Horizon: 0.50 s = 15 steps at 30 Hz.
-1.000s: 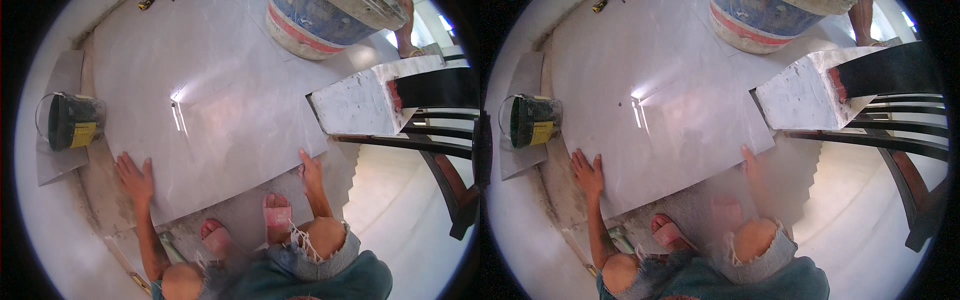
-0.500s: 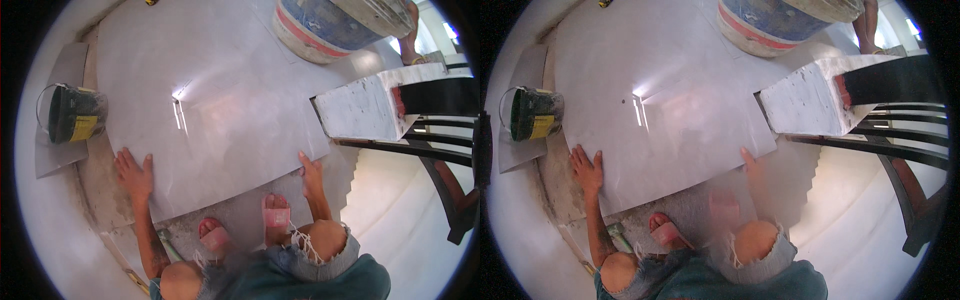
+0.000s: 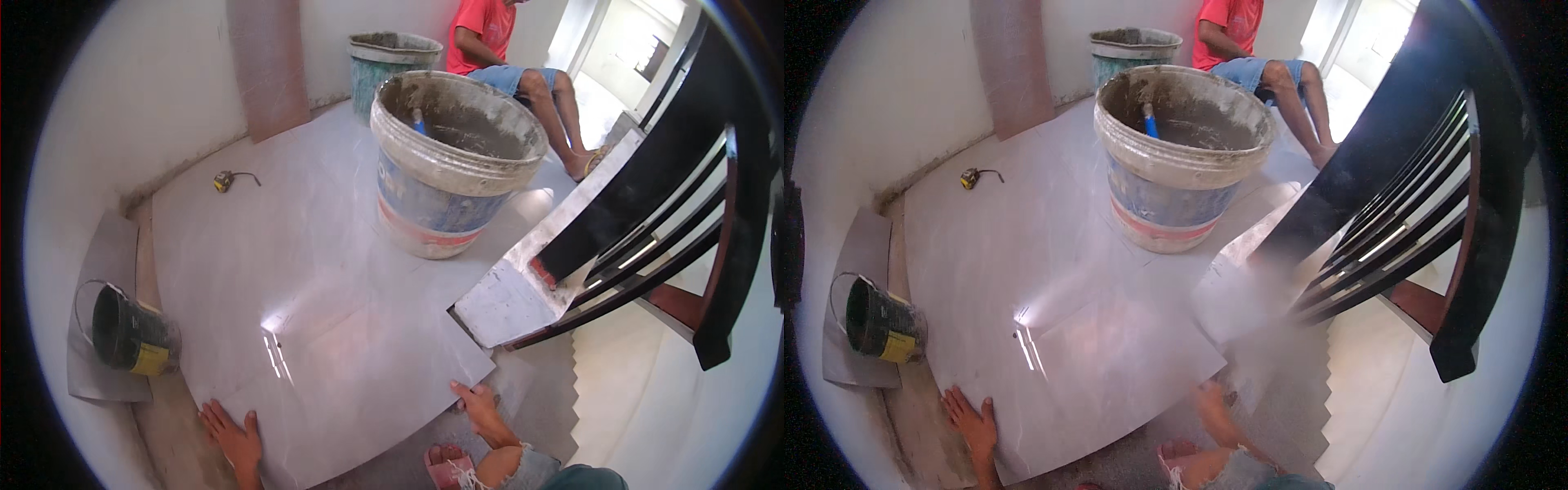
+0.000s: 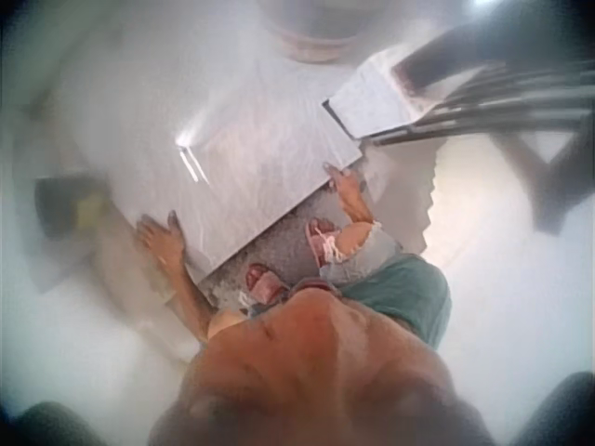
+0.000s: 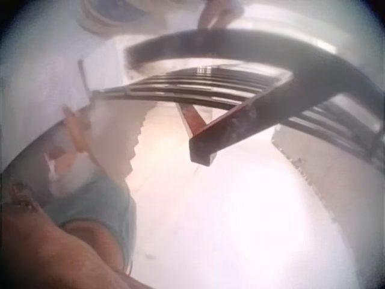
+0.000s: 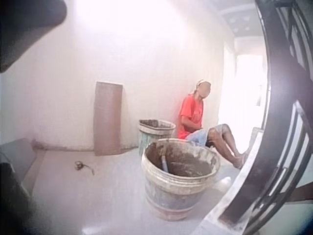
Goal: The person places a floor tile onto mortar, aligns it by hand, and taps it with a rubber mallet. The person then lifts the tile back up and spreads mortar underneath using a trowel.
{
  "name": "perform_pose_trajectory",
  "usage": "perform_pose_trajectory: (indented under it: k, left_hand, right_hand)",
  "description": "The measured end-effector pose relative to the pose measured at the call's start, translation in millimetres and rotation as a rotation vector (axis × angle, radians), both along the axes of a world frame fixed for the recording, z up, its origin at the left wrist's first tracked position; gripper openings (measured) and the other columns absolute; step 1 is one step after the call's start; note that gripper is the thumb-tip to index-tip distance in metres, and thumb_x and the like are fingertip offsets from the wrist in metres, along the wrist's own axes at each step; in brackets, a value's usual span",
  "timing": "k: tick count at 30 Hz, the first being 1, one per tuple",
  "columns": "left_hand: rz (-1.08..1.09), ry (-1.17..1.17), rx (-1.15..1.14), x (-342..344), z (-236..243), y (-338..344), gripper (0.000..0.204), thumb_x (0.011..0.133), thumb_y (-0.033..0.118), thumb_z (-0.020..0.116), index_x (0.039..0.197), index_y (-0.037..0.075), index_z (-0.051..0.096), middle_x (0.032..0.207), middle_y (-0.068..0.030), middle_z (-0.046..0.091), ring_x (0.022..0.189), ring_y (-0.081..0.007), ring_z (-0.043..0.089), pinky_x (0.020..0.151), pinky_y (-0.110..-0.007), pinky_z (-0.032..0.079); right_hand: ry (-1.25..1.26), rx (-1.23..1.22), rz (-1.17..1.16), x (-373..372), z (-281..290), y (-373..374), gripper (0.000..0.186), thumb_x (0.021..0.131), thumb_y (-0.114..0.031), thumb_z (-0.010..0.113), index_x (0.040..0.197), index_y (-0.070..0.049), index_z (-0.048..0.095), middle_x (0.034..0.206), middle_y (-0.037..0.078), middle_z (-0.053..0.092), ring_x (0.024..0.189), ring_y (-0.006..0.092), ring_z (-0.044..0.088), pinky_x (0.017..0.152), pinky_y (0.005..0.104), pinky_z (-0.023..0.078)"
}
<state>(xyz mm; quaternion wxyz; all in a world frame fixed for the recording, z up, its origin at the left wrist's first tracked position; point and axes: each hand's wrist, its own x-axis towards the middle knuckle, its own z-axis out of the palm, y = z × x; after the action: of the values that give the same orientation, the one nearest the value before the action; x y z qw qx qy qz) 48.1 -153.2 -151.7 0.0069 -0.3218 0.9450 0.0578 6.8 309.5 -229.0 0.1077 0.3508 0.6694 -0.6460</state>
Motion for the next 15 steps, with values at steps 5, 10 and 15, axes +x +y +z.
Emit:
perform_pose_trajectory:
  k: [5, 10, 15]
  left_hand:
    - [0.022, -0.036, -0.002, -5.6, 11.6, -1.9, 0.089, 0.084, 0.048, 0.058, 0.149, 0.001, 0.020, 0.155, -0.0222, 0.016, 0.145, -0.0386, 0.010, 0.111, -0.058, 0.012]
    - [0.020, -0.053, -0.019, -6.9, 10.7, -5.1, 0.090, 0.084, 0.052, 0.056, 0.150, 0.002, 0.020, 0.155, -0.0221, 0.018, 0.145, -0.0385, 0.011, 0.110, -0.059, 0.012]
    - [0.007, -0.053, -0.049, -3.8, 5.5, -5.5, 0.089, 0.085, 0.054, 0.054, 0.150, 0.003, 0.020, 0.154, -0.0223, 0.020, 0.144, -0.0394, 0.012, 0.109, -0.060, 0.013]
  right_hand:
    - [0.110, -0.130, -0.043, -7.9, 35.8, -17.8, 0.023, 0.083, -0.026, 0.074, 0.086, -0.005, 0.065, 0.074, 0.000, 0.061, 0.058, 0.0093, 0.048, 0.052, 0.0242, 0.036]
    - [0.091, -0.101, -0.015, -7.6, 38.9, -16.7, 0.025, 0.082, -0.028, 0.074, 0.086, -0.005, 0.065, 0.074, 0.000, 0.060, 0.059, 0.0094, 0.048, 0.053, 0.0244, 0.036]
    - [0.043, -0.119, -0.021, -11.9, 54.8, -22.2, 0.026, 0.082, -0.028, 0.075, 0.086, -0.005, 0.064, 0.075, 0.000, 0.060, 0.060, 0.0096, 0.049, 0.053, 0.0244, 0.036]
